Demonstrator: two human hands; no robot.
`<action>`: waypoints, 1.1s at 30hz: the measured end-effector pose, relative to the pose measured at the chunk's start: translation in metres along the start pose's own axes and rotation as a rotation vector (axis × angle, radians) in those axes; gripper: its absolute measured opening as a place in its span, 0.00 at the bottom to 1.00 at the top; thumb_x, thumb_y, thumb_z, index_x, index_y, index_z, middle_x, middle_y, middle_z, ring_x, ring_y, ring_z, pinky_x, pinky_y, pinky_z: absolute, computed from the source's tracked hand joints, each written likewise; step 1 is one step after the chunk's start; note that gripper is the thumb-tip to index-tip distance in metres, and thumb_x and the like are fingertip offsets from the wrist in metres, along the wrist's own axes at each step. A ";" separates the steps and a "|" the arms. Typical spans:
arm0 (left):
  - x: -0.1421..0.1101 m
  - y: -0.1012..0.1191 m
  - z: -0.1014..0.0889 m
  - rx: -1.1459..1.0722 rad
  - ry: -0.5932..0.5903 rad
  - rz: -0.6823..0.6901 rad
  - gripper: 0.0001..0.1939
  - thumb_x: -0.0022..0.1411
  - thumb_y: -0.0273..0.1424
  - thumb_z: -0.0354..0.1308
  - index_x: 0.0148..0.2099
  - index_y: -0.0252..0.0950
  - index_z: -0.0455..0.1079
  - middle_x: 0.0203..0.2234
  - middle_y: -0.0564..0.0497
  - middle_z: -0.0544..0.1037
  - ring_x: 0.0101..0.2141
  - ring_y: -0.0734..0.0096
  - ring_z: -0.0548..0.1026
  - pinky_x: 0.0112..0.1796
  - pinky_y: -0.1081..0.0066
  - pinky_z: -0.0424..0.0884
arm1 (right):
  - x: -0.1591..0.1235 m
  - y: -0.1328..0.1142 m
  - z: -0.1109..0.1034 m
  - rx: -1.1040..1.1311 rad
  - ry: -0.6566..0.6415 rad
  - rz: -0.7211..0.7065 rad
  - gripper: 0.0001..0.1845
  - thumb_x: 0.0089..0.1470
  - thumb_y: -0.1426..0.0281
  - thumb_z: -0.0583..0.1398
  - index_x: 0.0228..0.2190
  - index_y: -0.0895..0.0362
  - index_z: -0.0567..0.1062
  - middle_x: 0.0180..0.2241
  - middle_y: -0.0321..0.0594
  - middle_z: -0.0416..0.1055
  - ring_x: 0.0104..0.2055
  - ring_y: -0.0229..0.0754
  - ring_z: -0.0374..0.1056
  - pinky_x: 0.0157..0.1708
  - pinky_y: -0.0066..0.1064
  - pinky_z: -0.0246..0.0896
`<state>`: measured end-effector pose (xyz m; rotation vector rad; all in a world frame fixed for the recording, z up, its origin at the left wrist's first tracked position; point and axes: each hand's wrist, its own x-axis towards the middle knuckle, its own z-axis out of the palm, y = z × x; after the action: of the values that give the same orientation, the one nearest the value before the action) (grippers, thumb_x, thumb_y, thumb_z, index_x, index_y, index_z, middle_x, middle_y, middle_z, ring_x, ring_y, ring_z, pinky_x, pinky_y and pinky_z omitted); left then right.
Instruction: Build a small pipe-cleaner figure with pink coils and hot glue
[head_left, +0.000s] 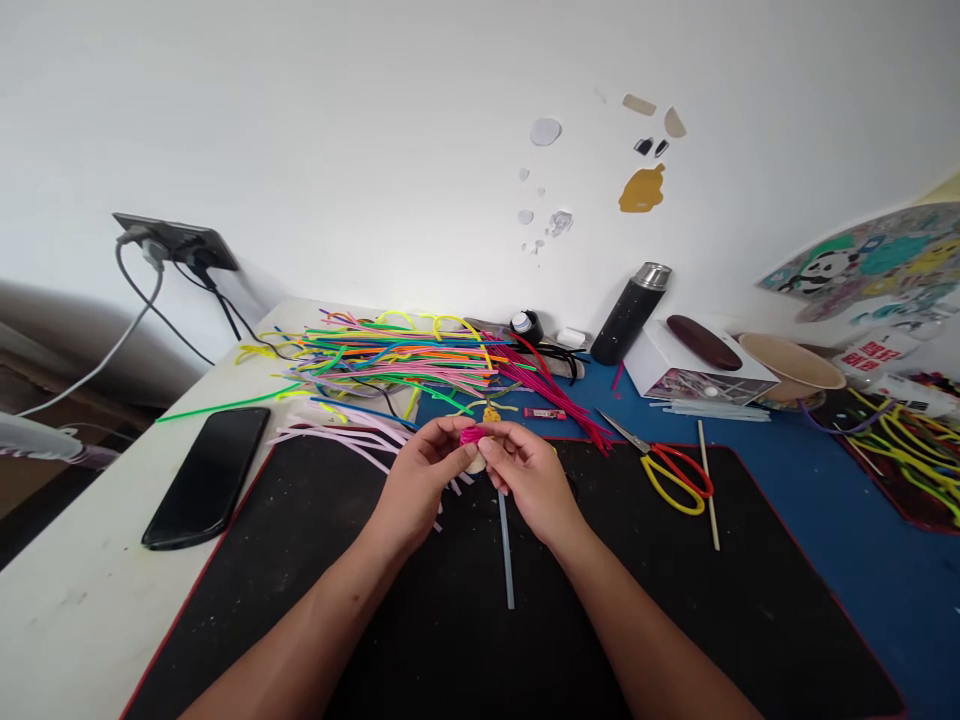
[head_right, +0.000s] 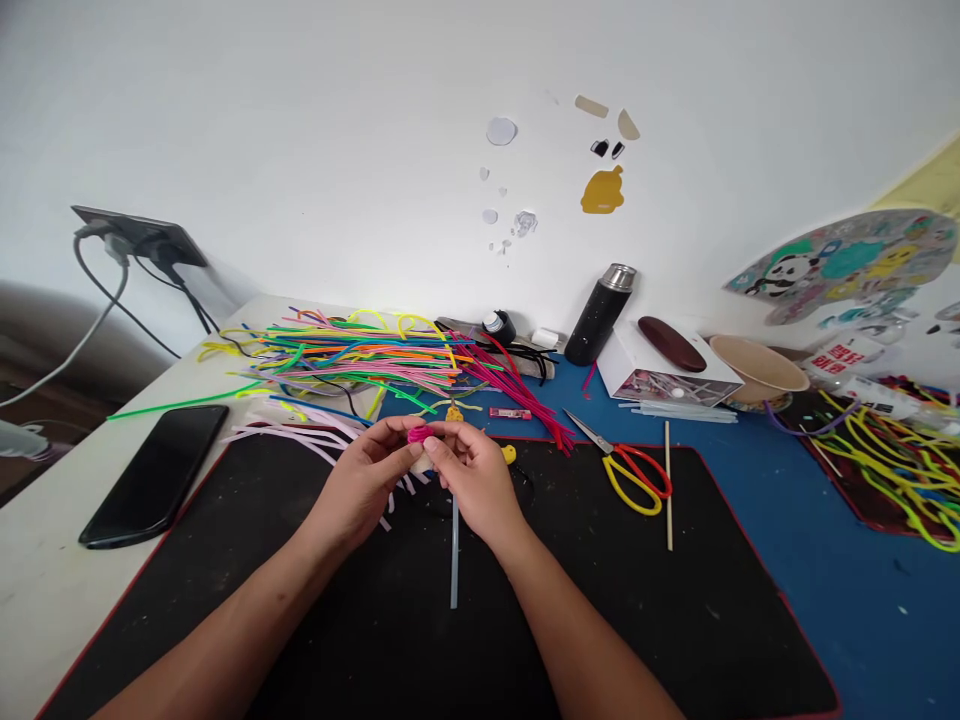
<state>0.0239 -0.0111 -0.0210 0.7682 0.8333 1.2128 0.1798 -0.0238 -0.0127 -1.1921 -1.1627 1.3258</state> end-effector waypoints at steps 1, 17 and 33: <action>0.000 0.000 0.000 -0.035 0.000 -0.025 0.19 0.50 0.35 0.81 0.43 0.38 0.83 0.39 0.50 0.83 0.41 0.67 0.78 0.45 0.70 0.73 | 0.000 0.001 0.000 0.014 0.001 0.003 0.22 0.59 0.52 0.70 0.45 0.55 0.83 0.24 0.32 0.67 0.24 0.36 0.61 0.22 0.29 0.53; -0.001 0.007 0.001 -0.250 -0.101 -0.260 0.19 0.49 0.26 0.80 0.43 0.35 0.79 0.33 0.52 0.82 0.33 0.69 0.81 0.38 0.70 0.79 | -0.002 0.009 -0.008 0.202 -0.089 0.044 0.18 0.56 0.54 0.72 0.42 0.52 0.83 0.24 0.31 0.69 0.21 0.34 0.59 0.21 0.29 0.52; -0.007 0.002 0.005 -0.079 -0.043 -0.269 0.19 0.53 0.34 0.80 0.44 0.32 0.81 0.38 0.45 0.85 0.38 0.63 0.84 0.42 0.67 0.82 | 0.000 0.015 -0.020 0.150 -0.074 0.051 0.22 0.56 0.51 0.72 0.39 0.54 0.77 0.22 0.27 0.65 0.20 0.33 0.58 0.21 0.28 0.51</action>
<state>0.0260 -0.0181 -0.0157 0.5948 0.8191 0.9802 0.1985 -0.0242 -0.0287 -1.0781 -1.0705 1.4792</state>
